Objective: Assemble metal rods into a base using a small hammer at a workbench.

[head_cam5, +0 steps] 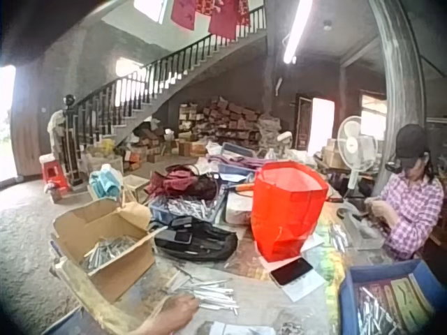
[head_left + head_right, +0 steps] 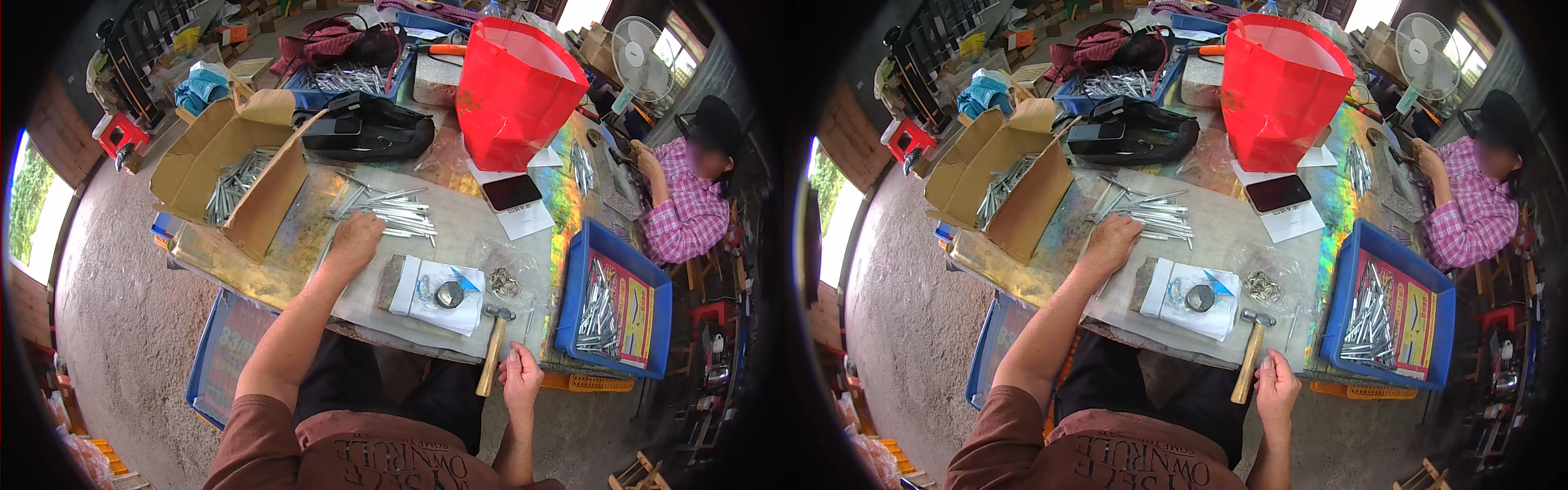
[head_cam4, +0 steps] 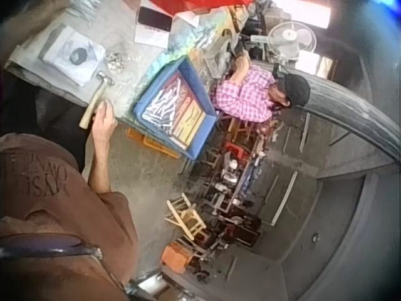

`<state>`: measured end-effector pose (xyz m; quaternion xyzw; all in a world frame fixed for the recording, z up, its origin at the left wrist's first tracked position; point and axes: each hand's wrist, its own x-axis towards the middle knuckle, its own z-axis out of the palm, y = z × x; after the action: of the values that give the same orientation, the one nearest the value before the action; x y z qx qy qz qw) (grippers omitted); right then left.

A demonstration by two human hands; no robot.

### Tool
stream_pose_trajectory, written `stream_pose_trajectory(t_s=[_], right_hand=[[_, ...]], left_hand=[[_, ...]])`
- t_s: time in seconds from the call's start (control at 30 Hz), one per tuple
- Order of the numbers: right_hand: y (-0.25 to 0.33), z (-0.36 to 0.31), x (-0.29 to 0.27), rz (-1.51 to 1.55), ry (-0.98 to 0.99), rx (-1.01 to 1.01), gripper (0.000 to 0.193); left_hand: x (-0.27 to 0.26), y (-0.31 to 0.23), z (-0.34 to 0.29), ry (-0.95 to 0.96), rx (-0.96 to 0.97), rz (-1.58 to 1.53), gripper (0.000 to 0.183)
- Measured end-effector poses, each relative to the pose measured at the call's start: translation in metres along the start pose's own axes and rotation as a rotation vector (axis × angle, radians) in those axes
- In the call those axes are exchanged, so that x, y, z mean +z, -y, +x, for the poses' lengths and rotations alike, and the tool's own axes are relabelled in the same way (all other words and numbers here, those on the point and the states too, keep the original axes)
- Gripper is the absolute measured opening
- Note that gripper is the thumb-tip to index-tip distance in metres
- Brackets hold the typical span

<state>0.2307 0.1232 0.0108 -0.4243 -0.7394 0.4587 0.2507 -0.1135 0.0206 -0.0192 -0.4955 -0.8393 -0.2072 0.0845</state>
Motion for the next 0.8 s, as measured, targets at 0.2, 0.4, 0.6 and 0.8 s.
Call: stream_pose_trajectory(t_s=[0.2,0.4,0.6,0.8], right_hand=[[-0.003,-0.002,0.002,-0.013,0.009,-0.028,0.023],[0.003,-0.005,0.003,-0.011,0.011,-0.074,0.021],[0.003,-0.01,0.002,-0.023,0.029,-0.11,0.023],[0.005,-0.014,0.003,-0.015,0.028,-0.117,0.018]], left_hand=[[0.01,0.002,0.006,0.007,0.008,0.032,0.007],[-0.001,0.0,0.005,0.061,0.107,0.109,0.008],[-0.013,0.0,-0.001,0.013,0.112,0.068,0.008],[-0.046,-0.013,-0.019,-0.058,-0.03,-0.132,0.005]])
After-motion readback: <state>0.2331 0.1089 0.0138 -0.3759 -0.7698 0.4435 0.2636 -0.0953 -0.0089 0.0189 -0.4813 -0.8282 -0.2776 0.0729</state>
